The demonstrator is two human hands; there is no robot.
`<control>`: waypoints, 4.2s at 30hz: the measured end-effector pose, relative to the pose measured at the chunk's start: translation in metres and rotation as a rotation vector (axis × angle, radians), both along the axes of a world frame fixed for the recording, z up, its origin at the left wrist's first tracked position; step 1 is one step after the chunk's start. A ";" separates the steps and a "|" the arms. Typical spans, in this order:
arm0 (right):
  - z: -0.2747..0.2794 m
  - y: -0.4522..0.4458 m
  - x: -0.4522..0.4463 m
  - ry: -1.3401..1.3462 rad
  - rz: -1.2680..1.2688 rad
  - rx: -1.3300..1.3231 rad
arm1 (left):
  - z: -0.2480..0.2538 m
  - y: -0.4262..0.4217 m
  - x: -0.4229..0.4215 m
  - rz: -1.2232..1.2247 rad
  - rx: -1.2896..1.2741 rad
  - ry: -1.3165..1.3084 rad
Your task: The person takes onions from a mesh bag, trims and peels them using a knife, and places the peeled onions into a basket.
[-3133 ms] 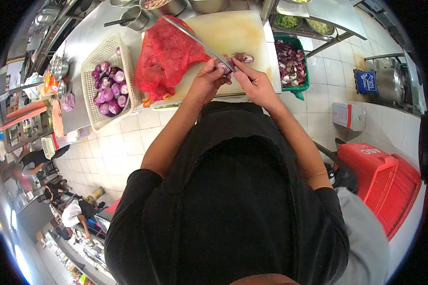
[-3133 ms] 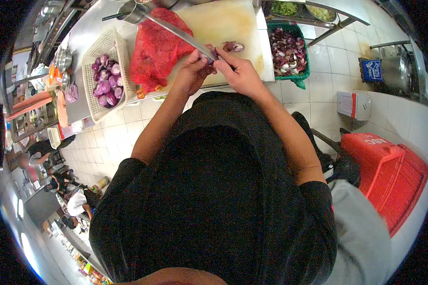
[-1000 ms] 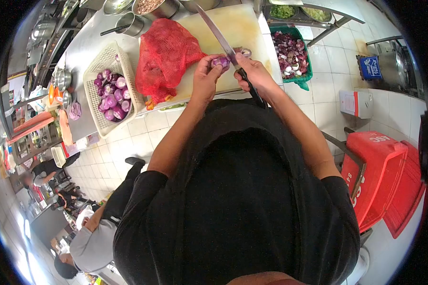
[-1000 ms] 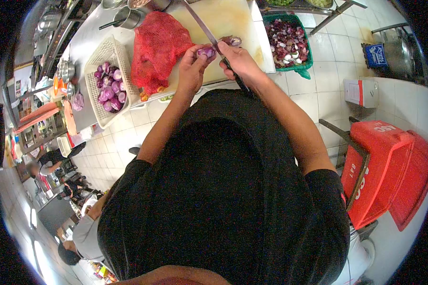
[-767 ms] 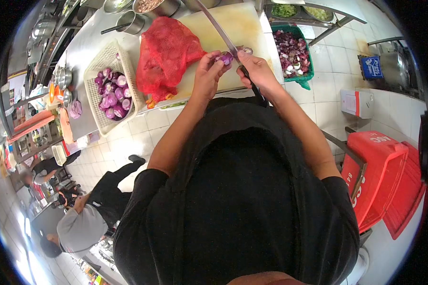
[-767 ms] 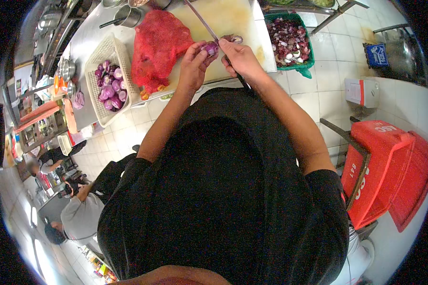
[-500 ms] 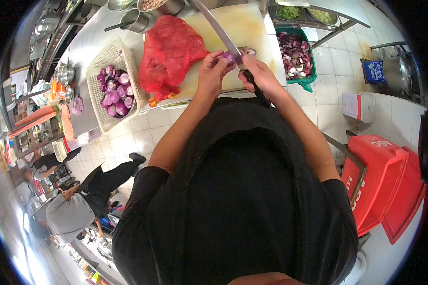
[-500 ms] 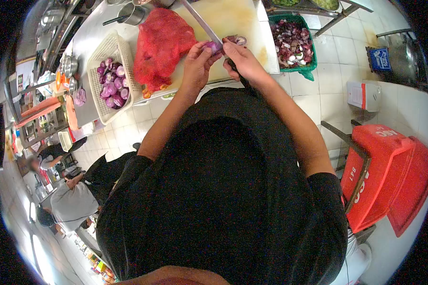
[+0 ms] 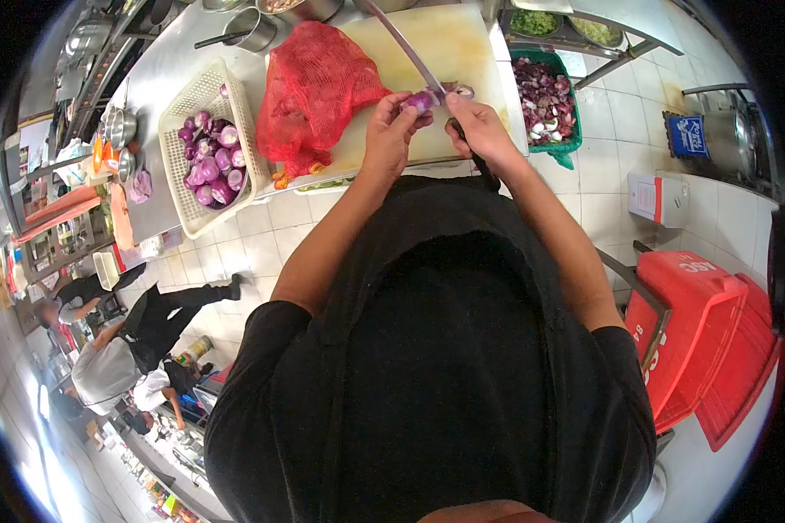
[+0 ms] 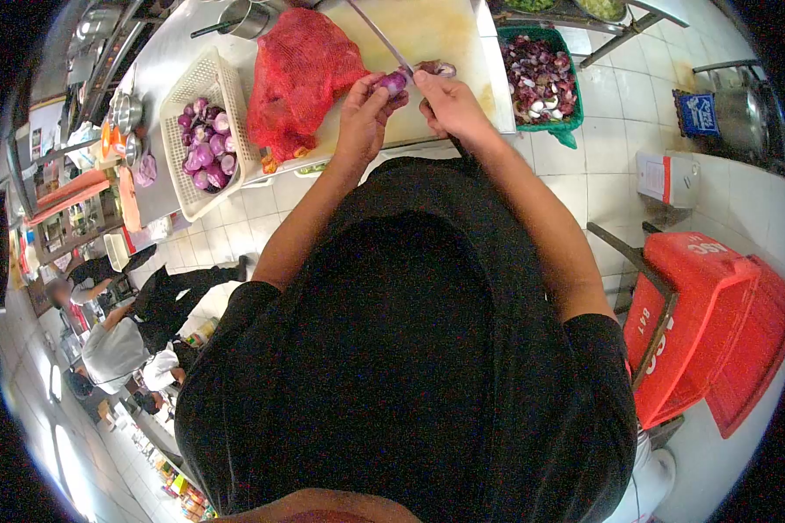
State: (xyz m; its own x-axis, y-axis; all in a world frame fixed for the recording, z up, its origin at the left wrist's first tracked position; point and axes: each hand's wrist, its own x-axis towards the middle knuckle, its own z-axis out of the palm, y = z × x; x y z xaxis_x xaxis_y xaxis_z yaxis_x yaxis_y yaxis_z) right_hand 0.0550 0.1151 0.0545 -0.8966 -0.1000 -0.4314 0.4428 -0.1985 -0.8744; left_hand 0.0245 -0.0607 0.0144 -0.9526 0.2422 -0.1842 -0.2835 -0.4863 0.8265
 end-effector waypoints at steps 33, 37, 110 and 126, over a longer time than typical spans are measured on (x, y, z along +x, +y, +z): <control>-0.010 0.004 0.001 -0.208 0.056 -0.332 | -0.010 0.001 0.002 -0.112 0.112 -0.163; -0.008 -0.003 0.000 -0.191 0.025 -0.241 | -0.015 -0.002 0.001 -0.100 0.050 -0.130; -0.026 -0.011 -0.007 0.170 0.071 0.192 | -0.029 -0.020 -0.014 -0.110 0.012 -0.215; -0.019 0.002 -0.006 -0.026 0.116 -0.028 | -0.026 -0.019 -0.019 -0.103 0.216 -0.385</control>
